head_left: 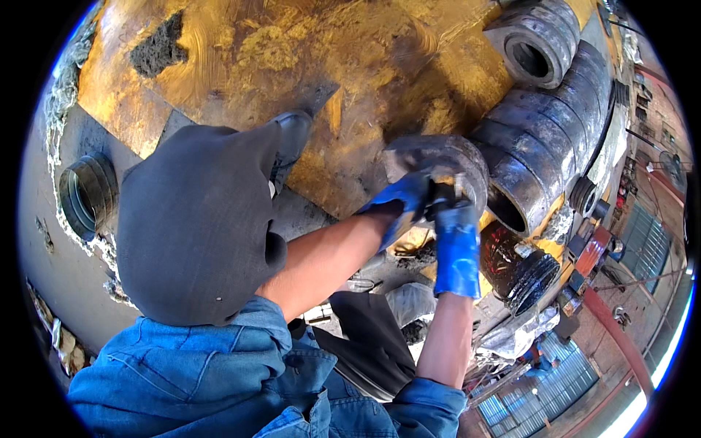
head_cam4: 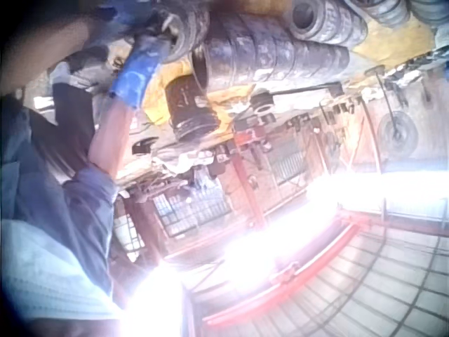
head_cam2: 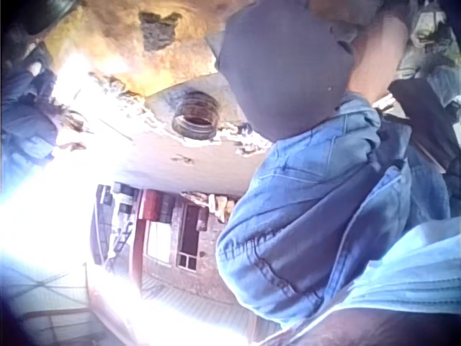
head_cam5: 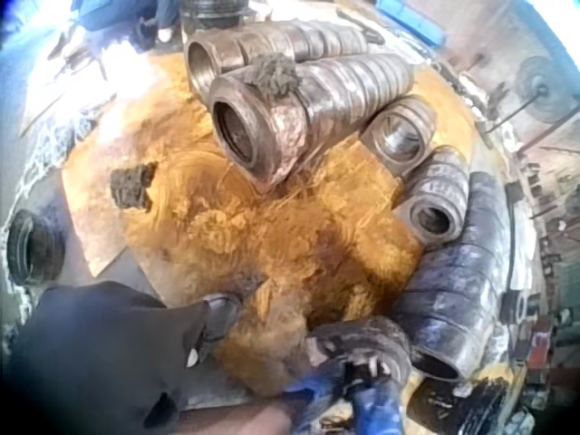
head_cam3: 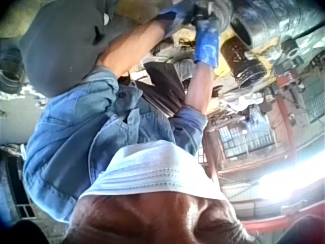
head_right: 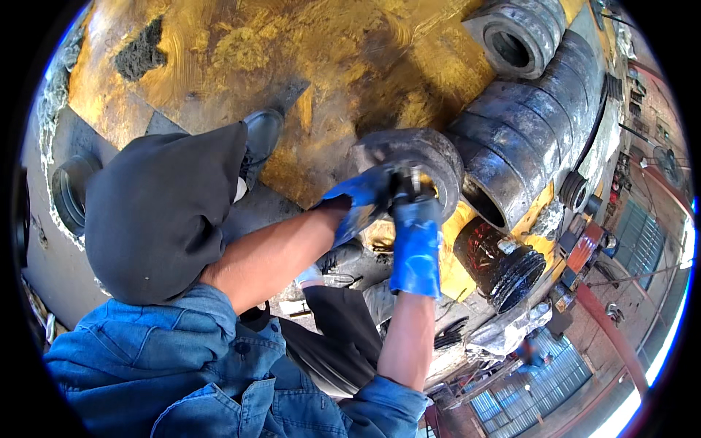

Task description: The person is cleaning cylindrical metal parts using a wire brush and a hammer. They scrub the surfaces and edges of the parts, occasionally tapping them with the hammer, and then place them back in a stack.

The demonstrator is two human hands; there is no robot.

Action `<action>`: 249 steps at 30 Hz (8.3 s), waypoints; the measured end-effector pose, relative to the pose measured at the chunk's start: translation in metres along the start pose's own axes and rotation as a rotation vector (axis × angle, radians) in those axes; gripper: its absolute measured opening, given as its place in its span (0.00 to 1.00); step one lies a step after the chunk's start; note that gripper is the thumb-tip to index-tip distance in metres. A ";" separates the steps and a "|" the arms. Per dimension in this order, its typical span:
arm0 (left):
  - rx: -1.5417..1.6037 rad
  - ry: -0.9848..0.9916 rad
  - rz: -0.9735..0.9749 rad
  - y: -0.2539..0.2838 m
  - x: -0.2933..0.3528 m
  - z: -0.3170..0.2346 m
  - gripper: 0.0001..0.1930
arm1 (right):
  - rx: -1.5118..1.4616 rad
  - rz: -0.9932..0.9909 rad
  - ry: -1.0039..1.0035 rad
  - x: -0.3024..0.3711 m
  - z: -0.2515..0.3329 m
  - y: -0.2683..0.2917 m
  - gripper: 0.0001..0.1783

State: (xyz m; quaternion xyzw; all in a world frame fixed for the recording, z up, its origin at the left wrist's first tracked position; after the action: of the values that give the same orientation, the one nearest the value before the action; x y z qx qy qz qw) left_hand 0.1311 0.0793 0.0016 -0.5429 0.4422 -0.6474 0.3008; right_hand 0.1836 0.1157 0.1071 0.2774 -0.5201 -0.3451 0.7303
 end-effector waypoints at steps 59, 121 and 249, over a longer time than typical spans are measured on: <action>0.008 0.032 0.074 -0.083 -0.043 0.069 0.18 | -0.468 -0.241 -0.117 0.025 -0.084 0.089 0.12; 0.013 0.036 0.064 -0.056 -0.030 0.008 0.18 | -0.278 -0.087 -0.254 0.024 -0.014 0.091 0.15; 0.246 0.251 0.148 -0.049 -0.053 0.070 0.23 | 1.019 0.435 0.052 0.040 -0.026 0.076 0.28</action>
State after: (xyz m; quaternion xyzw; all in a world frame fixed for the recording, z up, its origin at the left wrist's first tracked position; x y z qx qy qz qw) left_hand 0.2156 0.1293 0.0242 -0.3829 0.4328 -0.7353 0.3543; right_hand 0.2335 0.1311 0.1798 0.4903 -0.6484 0.1158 0.5708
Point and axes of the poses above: each hand's wrist, its own x-axis away from the middle knuckle, its own y-axis out of the back of the hand, z = x × y, the point moved 2 cm from there along -x, towards the middle knuckle, and after that the axes turned 5 degrees about z, right-handed, at the moved point
